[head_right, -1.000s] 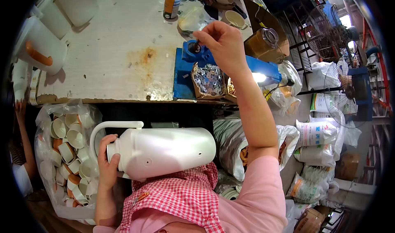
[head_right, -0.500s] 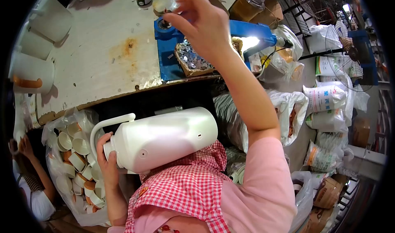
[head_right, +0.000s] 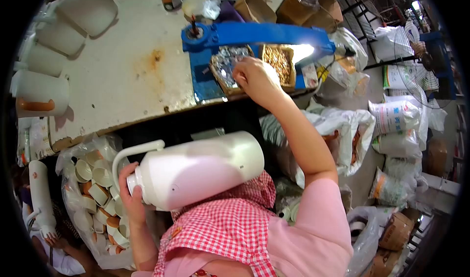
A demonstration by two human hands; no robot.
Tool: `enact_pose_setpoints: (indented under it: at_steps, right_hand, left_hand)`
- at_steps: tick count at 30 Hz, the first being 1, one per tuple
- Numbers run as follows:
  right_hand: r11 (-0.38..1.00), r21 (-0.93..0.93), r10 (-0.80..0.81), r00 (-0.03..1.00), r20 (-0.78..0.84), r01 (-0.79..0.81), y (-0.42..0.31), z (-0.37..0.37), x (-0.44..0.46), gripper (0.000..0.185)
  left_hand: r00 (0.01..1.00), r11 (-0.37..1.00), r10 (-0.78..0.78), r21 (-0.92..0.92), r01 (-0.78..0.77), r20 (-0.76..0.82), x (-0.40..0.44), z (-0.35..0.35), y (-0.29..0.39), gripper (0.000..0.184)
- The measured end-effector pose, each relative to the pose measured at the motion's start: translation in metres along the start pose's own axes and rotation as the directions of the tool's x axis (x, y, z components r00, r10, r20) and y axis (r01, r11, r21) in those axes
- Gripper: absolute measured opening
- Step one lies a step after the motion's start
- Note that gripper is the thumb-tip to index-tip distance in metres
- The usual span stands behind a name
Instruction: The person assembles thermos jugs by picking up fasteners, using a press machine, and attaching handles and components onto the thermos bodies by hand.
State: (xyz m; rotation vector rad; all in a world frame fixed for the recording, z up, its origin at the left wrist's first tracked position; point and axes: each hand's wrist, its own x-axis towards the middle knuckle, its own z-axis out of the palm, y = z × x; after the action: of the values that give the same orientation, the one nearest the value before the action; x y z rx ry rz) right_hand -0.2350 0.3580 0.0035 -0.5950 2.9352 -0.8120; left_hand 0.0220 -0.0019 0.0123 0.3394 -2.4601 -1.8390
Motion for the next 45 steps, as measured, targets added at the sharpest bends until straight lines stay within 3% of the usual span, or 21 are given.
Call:
enact_pose_setpoints:
  at_steps: [7,9,11,13,17,19,23,26,29,31,32,33,34,35,37,38,39,41,43,45]
  right_hand:
    - [0.990,0.139,-0.007,0.988,-0.157,0.029,-0.027,-0.029,-0.002,0.004]
    - [0.911,0.277,-0.150,0.870,-0.470,0.306,-0.051,-0.042,0.008,0.007]
    - [0.885,0.239,-0.217,0.810,-0.545,0.399,-0.063,-0.051,0.033,0.012]
    - [0.813,0.140,-0.337,0.652,-0.679,0.566,-0.077,-0.054,0.060,0.012]
    - [0.800,0.037,-0.430,0.615,-0.661,0.599,-0.072,-0.045,0.084,0.014]
    - [0.784,-0.142,-0.550,0.571,-0.609,0.604,-0.065,-0.042,0.088,0.016]
    - [0.732,-0.322,-0.654,0.485,-0.581,0.601,-0.065,-0.043,0.093,0.018]
    - [0.725,-0.350,-0.672,0.495,-0.551,0.593,-0.066,-0.043,0.089,0.018]
    - [0.700,-0.375,-0.698,0.471,-0.540,0.607,-0.065,-0.046,0.090,0.019]
    - [0.712,-0.375,-0.686,0.472,-0.554,0.594,-0.065,-0.047,0.085,0.019]
    - [0.721,-0.378,-0.677,0.473,-0.564,0.580,-0.065,-0.047,0.081,0.018]
    - [0.727,-0.376,-0.669,0.474,-0.572,0.574,-0.069,-0.047,0.068,0.018]
    - [0.831,-0.098,-0.465,0.587,-0.663,0.547,-0.076,-0.047,0.046,0.014]
    - [0.852,0.191,-0.242,0.690,-0.682,0.488,-0.081,-0.047,0.025,0.011]
    - [0.885,0.399,-0.091,0.929,-0.360,0.241,-0.053,-0.035,-0.022,0.011]
    - [0.850,0.518,-0.029,0.990,-0.135,0.096,-0.056,-0.028,-0.035,0.018]
    - [0.800,0.595,0.012,0.995,0.103,-0.072,-0.059,-0.022,-0.046,0.025]
    - [0.588,0.776,-0.007,0.958,0.286,-0.227,-0.085,0.009,-0.055,0.037]
    - [0.352,0.928,-0.178,0.966,0.190,-0.118,-0.119,0.020,-0.048,0.044]
    - [0.415,0.910,-0.097,0.995,0.035,0.009,-0.135,0.013,-0.018,0.047]
  left_hand:
    - [0.999,1.000,0.025,-0.018,-0.025,0.030,0.001,-0.003,-0.003,0.058]
    - [1.000,1.000,0.018,-0.024,-0.017,0.019,0.002,-0.001,0.001,0.057]
    - [1.000,1.000,0.009,-0.022,-0.008,0.017,0.002,-0.001,0.002,0.055]
    - [1.000,1.000,0.005,-0.022,-0.005,0.021,0.004,-0.001,0.002,0.052]
    - [1.000,1.000,0.005,-0.015,-0.005,0.010,0.001,-0.001,0.002,0.051]
    - [1.000,1.000,0.015,-0.010,-0.015,0.007,0.001,-0.001,0.001,0.052]
    - [1.000,1.000,0.001,-0.011,-0.001,0.012,0.002,-0.001,0.002,0.051]
    - [1.000,1.000,0.010,-0.027,-0.009,0.015,0.002,0.000,0.003,0.049]
    - [0.996,0.998,0.059,0.037,-0.057,-0.062,0.000,0.006,-0.003,0.041]
    - [0.974,0.995,0.095,0.025,-0.092,-0.208,-0.003,0.011,-0.004,0.026]
    - [0.974,0.995,0.100,0.034,-0.095,-0.202,-0.002,0.008,-0.003,0.026]
    - [0.951,0.994,0.109,0.048,-0.099,-0.291,-0.001,0.006,-0.001,0.024]
    - [0.918,0.993,0.119,0.060,-0.104,-0.379,0.001,0.004,0.000,0.026]
    - [0.917,0.992,0.126,0.065,-0.110,-0.378,0.000,-0.007,0.000,0.026]
    - [0.867,0.999,-0.013,0.023,0.029,-0.498,-0.002,-0.048,0.002,0.027]
    - [0.864,0.999,-0.009,0.029,0.027,-0.504,0.001,-0.064,0.008,0.027]
    - [0.842,0.998,-0.021,0.045,0.053,-0.539,0.004,-0.080,0.017,0.029]
    - [0.819,0.994,-0.025,0.074,0.082,-0.574,0.015,-0.095,0.033,0.031]
    - [0.702,0.998,-0.063,-0.025,0.064,-0.710,0.046,-0.099,0.049,0.028]
    - [0.762,0.943,-0.227,-0.332,0.017,-0.606,0.077,-0.120,0.046,0.027]
